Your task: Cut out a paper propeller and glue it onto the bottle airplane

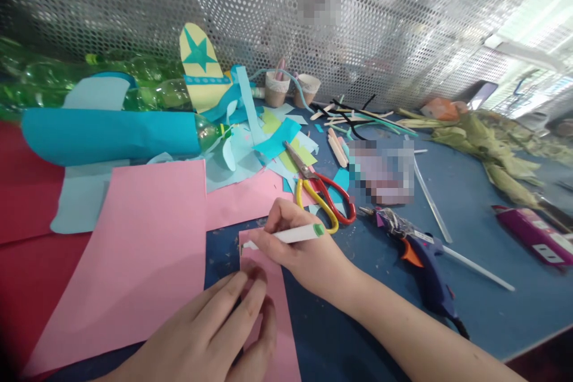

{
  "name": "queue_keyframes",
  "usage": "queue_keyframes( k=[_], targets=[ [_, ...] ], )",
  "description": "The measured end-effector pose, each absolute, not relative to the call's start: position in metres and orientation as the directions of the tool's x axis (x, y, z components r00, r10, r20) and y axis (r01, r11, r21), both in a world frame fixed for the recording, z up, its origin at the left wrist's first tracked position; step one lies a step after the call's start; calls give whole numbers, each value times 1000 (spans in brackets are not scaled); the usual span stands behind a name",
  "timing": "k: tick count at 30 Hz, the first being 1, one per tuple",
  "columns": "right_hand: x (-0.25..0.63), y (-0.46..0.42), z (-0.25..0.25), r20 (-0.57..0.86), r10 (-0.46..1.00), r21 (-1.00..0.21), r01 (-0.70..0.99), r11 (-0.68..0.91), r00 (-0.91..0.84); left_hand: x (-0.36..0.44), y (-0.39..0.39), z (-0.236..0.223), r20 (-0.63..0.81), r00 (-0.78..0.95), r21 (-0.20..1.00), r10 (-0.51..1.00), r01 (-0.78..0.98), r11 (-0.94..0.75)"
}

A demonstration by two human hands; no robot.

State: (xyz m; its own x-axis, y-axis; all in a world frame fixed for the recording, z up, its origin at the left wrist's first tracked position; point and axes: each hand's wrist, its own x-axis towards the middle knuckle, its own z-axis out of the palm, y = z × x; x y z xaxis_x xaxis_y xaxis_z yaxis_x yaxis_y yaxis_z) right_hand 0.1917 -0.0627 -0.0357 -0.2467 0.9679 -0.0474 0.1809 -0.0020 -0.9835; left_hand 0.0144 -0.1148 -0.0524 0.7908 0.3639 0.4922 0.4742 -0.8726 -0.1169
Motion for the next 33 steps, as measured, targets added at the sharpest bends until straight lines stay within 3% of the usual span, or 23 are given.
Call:
queue_keyframes(
  k=[11,25,33],
  targets=[
    [193,-65,-38,22,986,-971,233,60,-164,15,-116,-49,497,782,-114,377,489,-865],
    [197,-66,-37,112,992,-886,447,124,-53,16,-112,-48,487,799,-141,353,471,-871],
    [197,-66,-29,144,989,-887,438,148,-42,13,-114,-48,479,805,-130,349,458,-879]
  ],
)
